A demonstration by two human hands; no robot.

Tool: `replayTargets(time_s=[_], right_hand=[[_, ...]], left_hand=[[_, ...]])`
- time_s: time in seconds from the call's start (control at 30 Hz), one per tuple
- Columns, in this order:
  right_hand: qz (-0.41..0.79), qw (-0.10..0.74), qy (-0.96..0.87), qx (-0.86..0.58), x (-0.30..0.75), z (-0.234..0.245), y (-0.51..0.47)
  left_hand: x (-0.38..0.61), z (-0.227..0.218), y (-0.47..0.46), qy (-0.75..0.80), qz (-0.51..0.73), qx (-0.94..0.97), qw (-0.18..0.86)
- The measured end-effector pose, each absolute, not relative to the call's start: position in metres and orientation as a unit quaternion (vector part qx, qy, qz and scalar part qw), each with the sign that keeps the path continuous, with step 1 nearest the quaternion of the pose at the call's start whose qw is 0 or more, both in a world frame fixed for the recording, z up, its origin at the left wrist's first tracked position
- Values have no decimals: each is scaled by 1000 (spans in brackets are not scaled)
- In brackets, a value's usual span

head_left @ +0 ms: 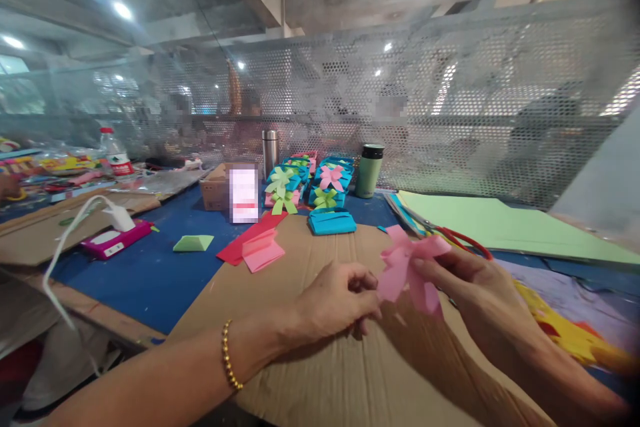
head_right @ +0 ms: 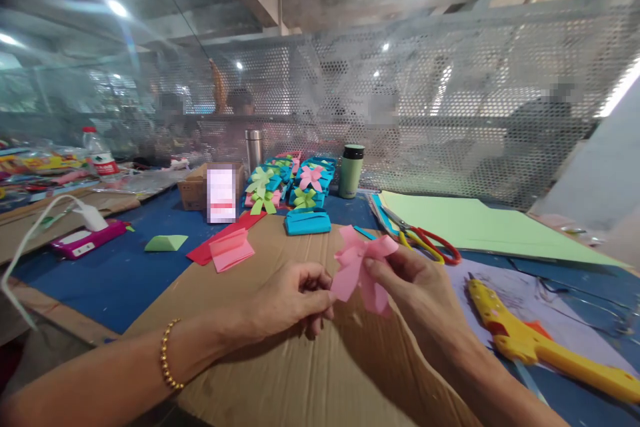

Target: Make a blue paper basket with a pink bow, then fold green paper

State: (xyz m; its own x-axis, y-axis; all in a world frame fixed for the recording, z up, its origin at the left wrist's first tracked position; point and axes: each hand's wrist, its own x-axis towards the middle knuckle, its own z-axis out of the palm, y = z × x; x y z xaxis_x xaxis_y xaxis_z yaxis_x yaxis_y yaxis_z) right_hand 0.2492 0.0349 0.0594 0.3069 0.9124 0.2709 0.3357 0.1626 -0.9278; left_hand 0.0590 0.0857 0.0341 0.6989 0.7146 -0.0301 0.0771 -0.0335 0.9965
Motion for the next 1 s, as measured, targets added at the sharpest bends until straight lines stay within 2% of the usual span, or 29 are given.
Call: replayTargets(time_s=[0.17, 0.37, 0.53, 0.67, 0.77, 0.87, 1.0], right_hand=[[263, 578, -516, -575, 251, 62, 31], [310, 640, -482, -511, 259, 70, 27], [327, 704, -452, -438, 271, 91, 22], [292, 732, -453, -416, 284, 108, 19], [285, 672, -505, -461, 291, 112, 22], [309, 534, -581, -531, 288, 99, 29], [314, 392, -635, -587, 275, 65, 40]], left_hand=[[49, 39, 101, 324, 318, 785, 421], [23, 58, 154, 406, 416, 784, 219], [21, 50, 186, 447, 369, 809, 101], [29, 36, 192, 459, 305, 833, 37], [33, 27, 196, 466, 253, 848, 5], [36, 21, 206, 470, 204, 859, -11], [41, 16, 217, 480, 174, 860, -27]])
